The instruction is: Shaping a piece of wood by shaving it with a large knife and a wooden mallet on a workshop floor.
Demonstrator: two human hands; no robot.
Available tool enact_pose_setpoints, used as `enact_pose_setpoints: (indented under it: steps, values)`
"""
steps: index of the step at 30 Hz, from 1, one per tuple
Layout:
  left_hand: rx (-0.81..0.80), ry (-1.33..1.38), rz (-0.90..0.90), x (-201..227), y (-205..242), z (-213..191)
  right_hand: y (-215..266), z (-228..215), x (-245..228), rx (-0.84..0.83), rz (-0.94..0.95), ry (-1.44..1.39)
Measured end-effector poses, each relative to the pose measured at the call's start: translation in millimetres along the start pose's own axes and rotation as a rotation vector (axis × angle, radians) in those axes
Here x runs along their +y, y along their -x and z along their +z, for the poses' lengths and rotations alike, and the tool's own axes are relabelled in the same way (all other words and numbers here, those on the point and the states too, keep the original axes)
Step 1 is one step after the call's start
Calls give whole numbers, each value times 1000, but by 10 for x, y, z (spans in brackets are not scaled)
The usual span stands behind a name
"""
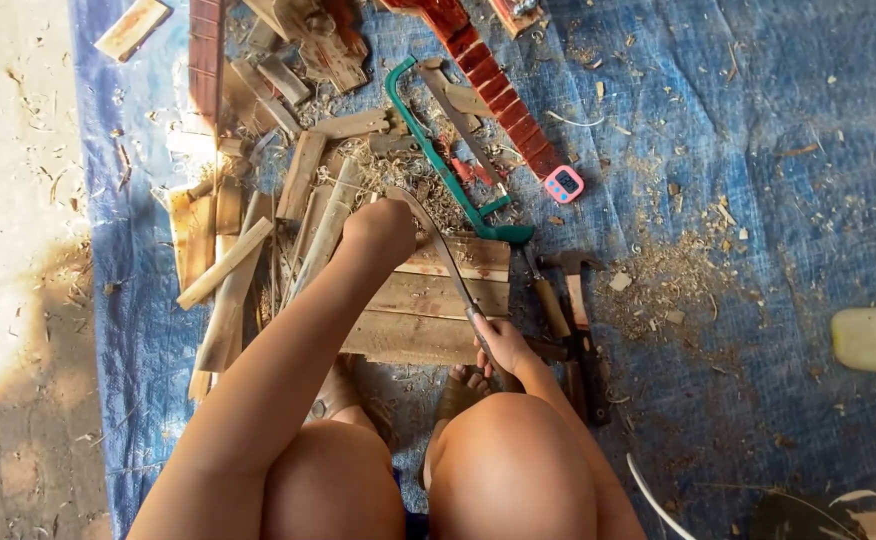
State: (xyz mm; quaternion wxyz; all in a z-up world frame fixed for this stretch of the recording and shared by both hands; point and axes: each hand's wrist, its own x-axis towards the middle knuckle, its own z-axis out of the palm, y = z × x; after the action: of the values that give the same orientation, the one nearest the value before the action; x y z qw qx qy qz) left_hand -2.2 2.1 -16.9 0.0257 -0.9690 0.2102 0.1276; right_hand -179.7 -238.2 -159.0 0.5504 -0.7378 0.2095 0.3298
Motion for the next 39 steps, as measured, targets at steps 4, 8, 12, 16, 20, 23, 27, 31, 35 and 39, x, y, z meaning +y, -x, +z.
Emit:
enact_pose_setpoints:
  steps: [4, 8, 12, 16, 20, 23, 27, 31, 35, 39]
  values:
    - [-43, -115, 82, -33, 140, -70, 67, 60, -18, 10, -9, 88]
    - [-116, 80, -60, -118, 299, -114, 414, 137, -332, -60, -134, 67]
    - [83, 193, -4, -263, 383, 217, 488, 235, -343, -76, -201, 23]
    - [-58, 524, -219, -317, 705, -192, 409, 357, -196, -104, -239, 34]
    - [-196, 599, -253, -384, 777, -293, 355, 390, -233, -78, -148, 110]
    - [-222, 639, -294, -485, 681, -73, 558, 414, -494, -73, -139, 133]
    - [-188, 703, -308, -563, 700, 29, 580, 494, -543, -89, -179, 166]
    - [-208, 776, -327, -646, 729, 99, 502, 421, -632, -45, -78, 198]
    - [-205, 769, -357, -645, 706, 136, 646, 413, -833, -69, -112, 264]
    - [-211, 668, -350, -672, 720, 71, 408, 455, -617, -72, -167, 340]
